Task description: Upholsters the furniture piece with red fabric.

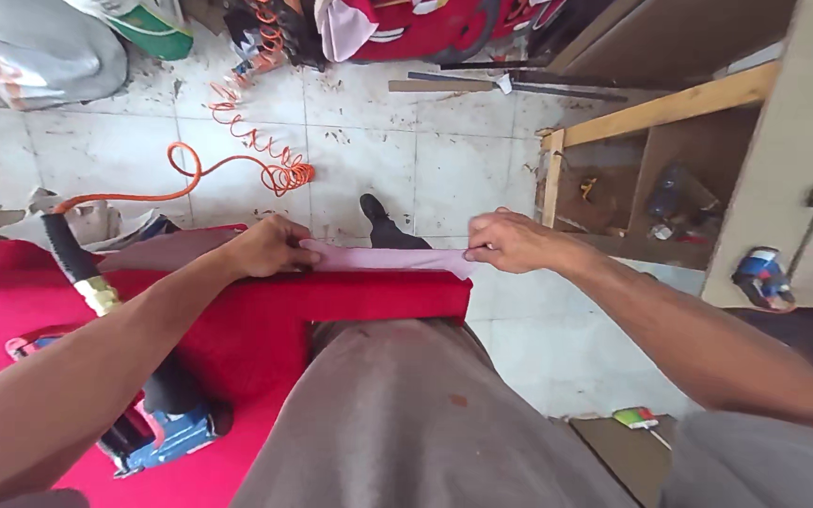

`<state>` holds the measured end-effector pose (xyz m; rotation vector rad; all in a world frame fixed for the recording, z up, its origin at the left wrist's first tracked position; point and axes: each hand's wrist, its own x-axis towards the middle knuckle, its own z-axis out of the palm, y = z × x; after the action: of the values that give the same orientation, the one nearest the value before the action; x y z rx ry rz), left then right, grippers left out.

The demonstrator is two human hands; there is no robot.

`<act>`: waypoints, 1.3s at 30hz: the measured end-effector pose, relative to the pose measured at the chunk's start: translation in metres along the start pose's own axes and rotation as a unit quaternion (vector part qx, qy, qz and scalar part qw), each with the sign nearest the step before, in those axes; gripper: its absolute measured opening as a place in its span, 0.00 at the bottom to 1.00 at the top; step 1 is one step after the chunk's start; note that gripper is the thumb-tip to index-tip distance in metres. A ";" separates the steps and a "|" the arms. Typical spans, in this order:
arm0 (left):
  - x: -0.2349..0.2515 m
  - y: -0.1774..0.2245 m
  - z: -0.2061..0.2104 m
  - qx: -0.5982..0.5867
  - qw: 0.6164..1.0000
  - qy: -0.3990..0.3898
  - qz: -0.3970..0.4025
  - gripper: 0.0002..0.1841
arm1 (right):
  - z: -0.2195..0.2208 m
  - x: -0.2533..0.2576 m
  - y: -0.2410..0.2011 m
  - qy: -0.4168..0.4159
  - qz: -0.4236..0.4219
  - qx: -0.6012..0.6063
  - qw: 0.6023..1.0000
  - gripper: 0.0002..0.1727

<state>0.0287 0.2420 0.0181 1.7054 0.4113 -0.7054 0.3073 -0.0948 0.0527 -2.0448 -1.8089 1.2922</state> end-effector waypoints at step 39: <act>-0.003 -0.010 -0.003 -0.102 0.989 -0.085 0.062 0.02 | 0.109 -0.043 -0.004 0.289 0.016 0.569 0.770 0.15</act>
<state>0.0214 0.2480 0.0131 1.4513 0.2471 -0.6885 0.2370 -0.1775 0.0080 -1.4358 -0.4392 1.1020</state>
